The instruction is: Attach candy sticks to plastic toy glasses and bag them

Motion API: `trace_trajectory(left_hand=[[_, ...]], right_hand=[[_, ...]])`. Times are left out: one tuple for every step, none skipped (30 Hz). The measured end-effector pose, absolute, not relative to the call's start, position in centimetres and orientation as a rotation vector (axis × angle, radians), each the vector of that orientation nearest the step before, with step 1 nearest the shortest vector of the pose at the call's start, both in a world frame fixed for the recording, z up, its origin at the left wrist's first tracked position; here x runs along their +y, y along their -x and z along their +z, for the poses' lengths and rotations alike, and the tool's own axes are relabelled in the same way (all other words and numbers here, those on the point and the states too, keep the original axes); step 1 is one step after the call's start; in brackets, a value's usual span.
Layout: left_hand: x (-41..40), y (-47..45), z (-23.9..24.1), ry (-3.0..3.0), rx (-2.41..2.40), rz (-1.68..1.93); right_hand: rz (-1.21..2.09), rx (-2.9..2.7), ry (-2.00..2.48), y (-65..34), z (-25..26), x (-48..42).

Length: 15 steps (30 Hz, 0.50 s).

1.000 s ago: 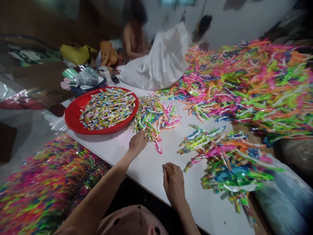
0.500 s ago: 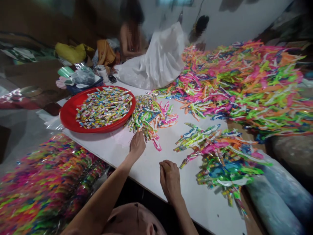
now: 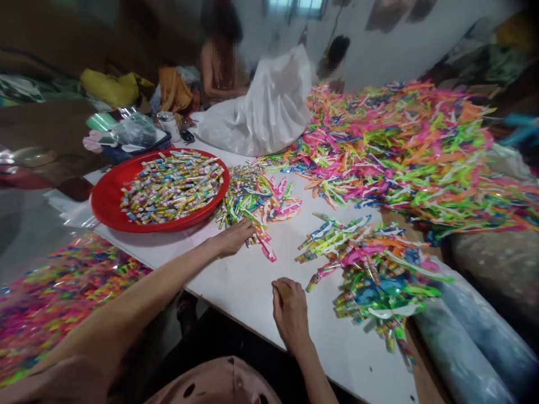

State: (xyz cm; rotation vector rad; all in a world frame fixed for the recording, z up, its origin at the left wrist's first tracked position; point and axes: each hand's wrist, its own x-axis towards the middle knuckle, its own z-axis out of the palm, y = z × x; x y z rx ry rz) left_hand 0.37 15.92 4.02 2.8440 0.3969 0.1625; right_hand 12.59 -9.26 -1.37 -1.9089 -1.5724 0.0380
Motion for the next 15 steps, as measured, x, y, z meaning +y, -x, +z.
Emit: trace_trajectory(left_hand=[[16.4,-0.4,4.1,-2.860,0.344,0.144],[16.8,-0.5,4.1,-2.883,0.303,0.115],[17.2,-0.6,4.2,-2.909,0.267,0.073],[17.5,-0.7,4.3,-2.934,0.235,0.026],[17.8,-0.8,4.4,-2.949,0.200,-0.023],[18.1,-0.9,4.6,-2.953,0.163,-0.066],[18.3,-1.1,4.7,-2.947,0.127,-0.096],[18.6,-1.2,4.9,-2.935,0.094,-0.109],[18.8,-1.4,5.1,-2.920,0.062,-0.118],[19.0,-1.7,5.2,-2.907,0.039,-0.121],[19.2,-1.9,5.3,-2.897,0.024,-0.126],[19.3,-2.2,5.4,-2.890,0.015,-0.127],[19.5,-2.5,5.4,-2.884,0.007,-0.133],[19.6,-2.7,5.4,-2.880,0.000,-0.142],[19.7,-3.0,5.4,-2.876,-0.006,-0.152]], right_hand=[[0.036,-1.574,1.912,-12.6,-1.4,-9.2],[0.034,-1.576,1.913,-12.6,-1.5,-9.2],[0.031,-1.579,1.912,-12.7,-1.5,-9.2],[0.025,-1.581,1.909,-12.7,-1.5,-9.2],[0.021,-1.583,1.903,-12.7,-1.5,-9.1],[0.019,-1.584,1.898,-12.8,-1.4,-9.1],[0.017,-1.583,1.895,-12.8,-1.4,-9.1],[0.018,-1.583,1.893,-12.8,-1.4,-9.1],[0.019,-1.582,1.892,-12.8,-1.3,-9.1],[0.022,-1.582,1.893,-12.8,-1.3,-9.1],[0.026,-1.581,1.893,-12.7,-1.3,-9.1],[0.030,-1.581,1.894,-12.7,-1.3,-9.1],[0.033,-1.580,1.895,-12.7,-1.3,-9.1],[0.034,-1.580,1.895,-12.7,-1.3,-9.1],[0.033,-1.580,1.896,-12.7,-1.3,-9.1]])
